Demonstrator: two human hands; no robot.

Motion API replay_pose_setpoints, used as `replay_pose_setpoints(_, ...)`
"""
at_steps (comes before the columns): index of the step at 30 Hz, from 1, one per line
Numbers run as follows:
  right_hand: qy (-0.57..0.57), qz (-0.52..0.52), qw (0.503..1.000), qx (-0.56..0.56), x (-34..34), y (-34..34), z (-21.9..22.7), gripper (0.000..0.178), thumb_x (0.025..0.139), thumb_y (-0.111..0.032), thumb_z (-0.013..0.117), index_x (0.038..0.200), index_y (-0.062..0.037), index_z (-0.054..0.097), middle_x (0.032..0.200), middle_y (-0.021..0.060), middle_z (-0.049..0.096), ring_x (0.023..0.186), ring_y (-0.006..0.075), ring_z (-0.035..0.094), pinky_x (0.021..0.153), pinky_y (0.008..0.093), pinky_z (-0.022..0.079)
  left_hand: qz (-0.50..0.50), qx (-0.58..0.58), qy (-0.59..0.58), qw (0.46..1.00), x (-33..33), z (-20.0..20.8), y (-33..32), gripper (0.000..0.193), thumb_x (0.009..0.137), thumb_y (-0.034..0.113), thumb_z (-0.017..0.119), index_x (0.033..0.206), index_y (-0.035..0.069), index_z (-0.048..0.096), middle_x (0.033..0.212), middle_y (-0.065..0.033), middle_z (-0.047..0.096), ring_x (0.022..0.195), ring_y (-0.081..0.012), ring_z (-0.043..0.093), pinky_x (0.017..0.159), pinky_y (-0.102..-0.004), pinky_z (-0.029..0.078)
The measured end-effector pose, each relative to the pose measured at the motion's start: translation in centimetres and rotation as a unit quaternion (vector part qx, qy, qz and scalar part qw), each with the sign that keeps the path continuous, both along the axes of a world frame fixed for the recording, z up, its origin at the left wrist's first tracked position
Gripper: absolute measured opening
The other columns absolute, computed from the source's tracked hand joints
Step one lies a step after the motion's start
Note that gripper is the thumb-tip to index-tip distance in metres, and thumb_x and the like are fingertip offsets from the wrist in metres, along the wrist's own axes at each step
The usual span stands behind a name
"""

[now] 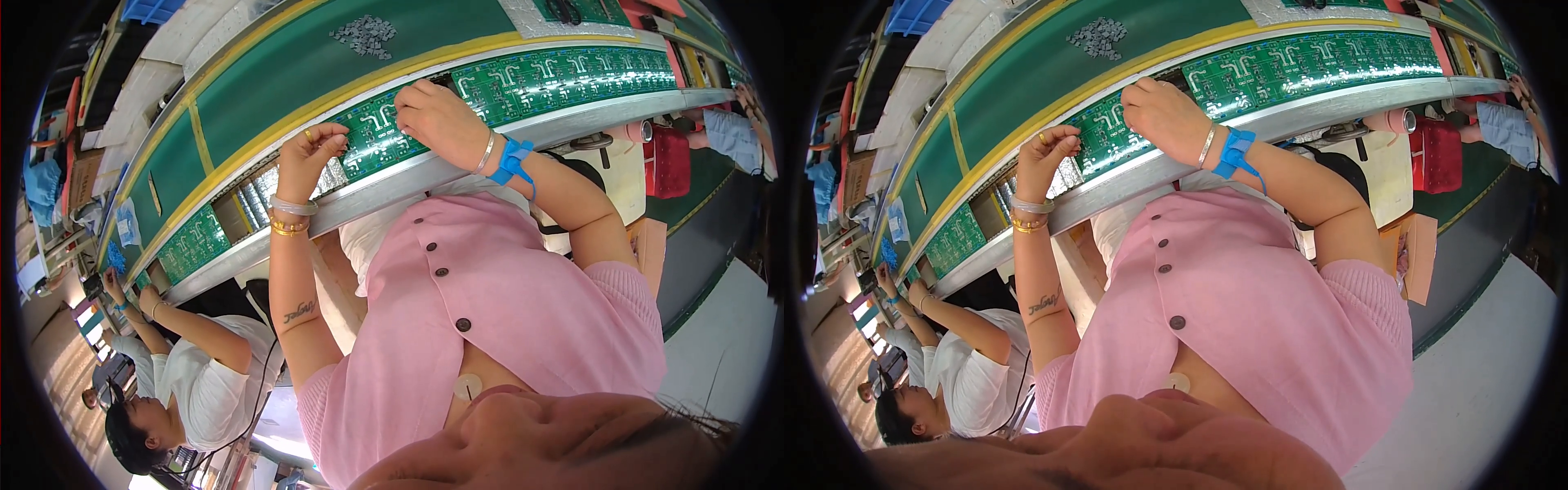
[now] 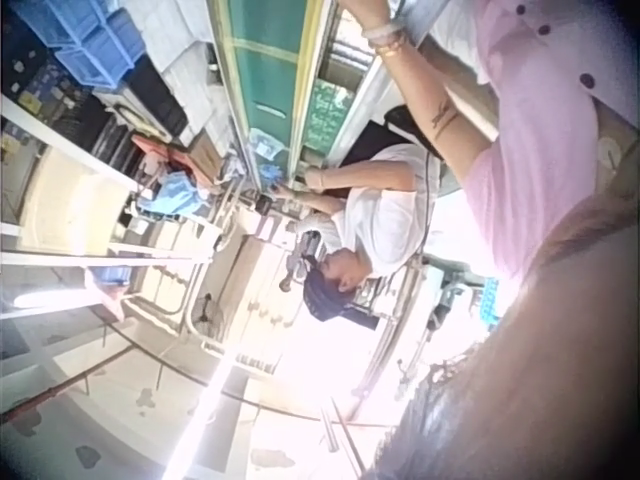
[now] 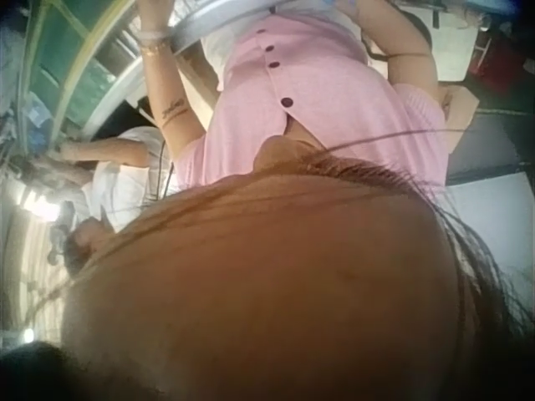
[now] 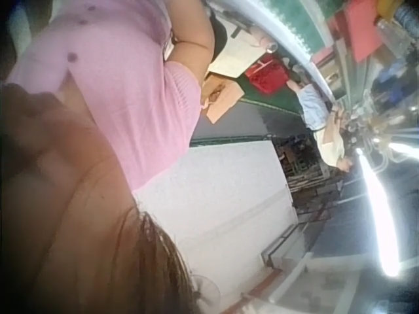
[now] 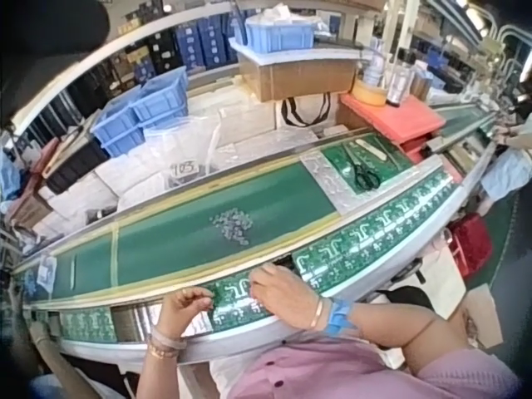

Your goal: The person assembles electronic components onto printed circuit boards by hand, placing them on an industrial conveyor belt.

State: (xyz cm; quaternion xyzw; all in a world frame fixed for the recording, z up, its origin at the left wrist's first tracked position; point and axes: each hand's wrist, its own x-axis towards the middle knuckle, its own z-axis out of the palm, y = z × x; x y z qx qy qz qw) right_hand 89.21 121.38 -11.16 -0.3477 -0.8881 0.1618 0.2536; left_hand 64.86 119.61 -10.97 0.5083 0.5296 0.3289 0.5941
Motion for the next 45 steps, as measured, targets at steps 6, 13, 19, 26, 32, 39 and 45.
replay_pose_setpoints(6, -0.004, 0.000, 1.000, 0.000, 0.0, 0.0, 0.0, 0.009, 0.068, -0.007, 0.065, 0.074, -0.0063, 0.058, 0.088, 0.0036, 0.053, 0.086, 0.0223, 0.050, 0.073, 0.0327, 0.044, 0.002, 0.022, -0.004, 1.000, 0.1, -0.1, -0.2, 0.018, 0.083, 0.005, 0.061, 0.100, -0.001, 0.064, 0.082, -0.0022, 0.062, 0.073, -0.0077, 0.057, 0.069, -0.0204, 0.047)
replay_pose_setpoints(13, 0.009, 0.038, 0.999, 0.007, 0.4, 0.5, 0.5, 0.009, 0.070, -0.008, 0.064, 0.078, -0.0069, 0.060, 0.089, 0.0040, 0.054, 0.086, 0.0238, 0.050, 0.073, 0.0337, 0.043, 0.026, 0.010, 0.011, 1.000, 0.4, -0.2, -0.3, 0.016, 0.082, 0.003, 0.062, 0.097, -0.002, 0.064, 0.083, -0.0031, 0.064, 0.073, -0.0082, 0.058, 0.068, -0.0204, 0.048)
replay_pose_setpoints(19, 0.003, -0.161, 0.987, 0.018, 0.9, 6.8, 0.1, 0.011, 0.074, -0.014, 0.064, 0.083, -0.0082, 0.062, 0.084, 0.0053, 0.056, 0.084, 0.0256, 0.052, 0.073, 0.0352, 0.044, 0.028, 0.077, 0.144, 0.986, 2.8, 0.7, -0.3, 0.013, 0.081, 0.005, 0.063, 0.091, -0.002, 0.064, 0.081, -0.0061, 0.065, 0.074, -0.0090, 0.060, 0.067, -0.0213, 0.049)
replay_pose_setpoints(26, 0.030, -0.124, 0.992, 0.018, -0.2, 7.5, -0.9, 0.011, 0.075, -0.015, 0.064, 0.083, -0.0099, 0.061, 0.082, 0.0043, 0.056, 0.081, 0.0252, 0.052, 0.071, 0.0361, 0.045, -0.023, 0.292, 0.338, 0.894, 5.4, 1.9, 0.4, 0.007, 0.076, 0.006, 0.063, 0.081, 0.000, 0.063, 0.091, -0.0107, 0.055, 0.075, -0.0284, 0.058, 0.065, -0.0358, 0.047)
replay_pose_setpoints(32, 0.067, -0.115, 0.991, 0.006, -0.3, 7.3, -0.7, 0.010, 0.075, -0.014, 0.064, 0.083, -0.0101, 0.060, 0.081, 0.0032, 0.058, 0.077, 0.0233, 0.056, 0.067, 0.0341, 0.046, -0.039, 0.289, 0.359, 0.887, 5.7, 1.6, 0.4, 0.009, 0.076, 0.007, 0.063, 0.079, -0.002, 0.063, 0.091, -0.0115, 0.053, 0.077, -0.0294, 0.057, 0.067, -0.0372, 0.046)
replay_pose_setpoints(39, 0.135, -0.117, 0.982, -0.062, 0.0, 6.7, 0.3, 0.011, 0.077, -0.013, 0.063, 0.086, -0.0077, 0.060, 0.080, 0.0059, 0.062, 0.068, 0.0219, 0.061, 0.061, 0.0309, 0.048, -0.042, 0.298, 0.361, 0.882, 5.6, 1.4, 0.3, 0.009, 0.075, 0.007, 0.063, 0.079, -0.002, 0.063, 0.090, -0.0116, 0.053, 0.077, -0.0291, 0.056, 0.066, -0.0368, 0.046)
replay_pose_setpoints(45, 0.142, -0.076, 0.987, -0.009, 0.7, 4.6, 1.0, 0.012, 0.077, -0.011, 0.062, 0.088, -0.0067, 0.060, 0.081, 0.0075, 0.061, 0.073, 0.0260, 0.059, 0.065, 0.0324, 0.047, -0.055, 0.305, 0.331, 0.891, 5.4, 1.7, 0.4, 0.008, 0.073, 0.010, 0.066, 0.077, 0.002, 0.064, 0.086, -0.0086, 0.056, 0.074, -0.0261, 0.057, 0.065, -0.0357, 0.046)
